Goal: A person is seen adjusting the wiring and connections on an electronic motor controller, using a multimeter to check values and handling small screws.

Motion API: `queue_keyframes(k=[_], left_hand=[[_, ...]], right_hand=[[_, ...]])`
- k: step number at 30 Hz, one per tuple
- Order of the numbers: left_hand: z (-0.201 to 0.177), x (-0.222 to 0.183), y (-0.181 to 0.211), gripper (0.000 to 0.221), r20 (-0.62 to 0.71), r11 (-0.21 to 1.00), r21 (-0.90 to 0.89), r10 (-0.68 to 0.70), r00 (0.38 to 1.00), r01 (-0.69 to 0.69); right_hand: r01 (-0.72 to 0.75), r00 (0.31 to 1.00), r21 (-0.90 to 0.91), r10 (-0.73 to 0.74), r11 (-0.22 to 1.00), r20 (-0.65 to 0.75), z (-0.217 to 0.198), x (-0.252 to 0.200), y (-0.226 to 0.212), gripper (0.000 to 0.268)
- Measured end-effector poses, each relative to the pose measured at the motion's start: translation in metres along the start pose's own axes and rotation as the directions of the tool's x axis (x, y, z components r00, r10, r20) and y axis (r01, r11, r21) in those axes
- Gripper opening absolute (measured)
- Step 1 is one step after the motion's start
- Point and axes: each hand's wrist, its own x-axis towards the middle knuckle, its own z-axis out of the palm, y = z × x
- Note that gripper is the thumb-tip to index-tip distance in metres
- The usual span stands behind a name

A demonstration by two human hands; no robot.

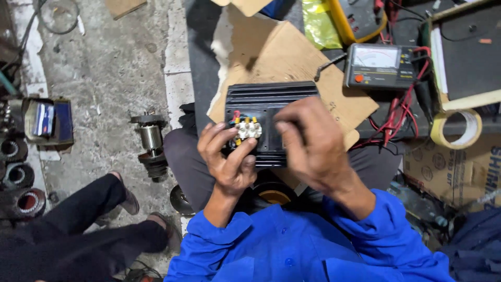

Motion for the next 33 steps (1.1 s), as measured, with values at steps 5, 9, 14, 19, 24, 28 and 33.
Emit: queue_keyframes(k=[5, 9, 14, 19, 24, 28, 33], left_hand=[[0.007, -0.009, -0.012, 0.038, -0.04, 0.999, -0.004, 0.039, 0.998, -0.039], [0.01, -0.016, -0.022, 0.037, -0.096, 0.995, -0.009, 0.099, 0.99, -0.1], [0.009, -0.013, -0.02, 0.036, -0.1, 0.994, -0.005, 0.106, 0.989, -0.107], [0.008, -0.009, -0.015, 0.037, -0.101, 0.994, 0.028, 0.104, 0.989, -0.101], [0.003, -0.008, -0.001, 0.038, 0.014, 0.999, 0.039, -0.029, 0.999, 0.028], [0.002, -0.005, -0.001, 0.037, 0.003, 0.999, 0.029, -0.021, 1.0, 0.021], [0.003, -0.002, -0.002, 0.039, -0.003, 1.0, 0.007, -0.002, 1.0, 0.002]], right_hand=[[-0.193, 0.978, -0.21, 0.172, 0.958, -0.115, -0.037, -0.042, 0.095, 0.004], [-0.203, 0.979, -0.309, 0.194, 0.929, -0.062, -0.033, -0.087, 0.178, 0.003], [-0.289, 0.957, -0.194, 0.281, 0.937, -0.069, -0.03, -0.095, 0.173, 0.004], [-0.256, 0.965, -0.004, 0.255, 0.967, -0.068, -0.036, -0.051, 0.098, 0.005], [0.087, 0.992, -0.058, -0.081, 0.995, 0.092, -0.037, -0.002, 0.025, 0.002], [0.196, 0.965, -0.015, -0.191, 0.98, 0.177, -0.021, 0.015, 0.014, 0.012], [0.183, 0.947, 0.078, -0.197, 0.98, 0.252, -0.008, 0.021, 0.009, 0.017]])
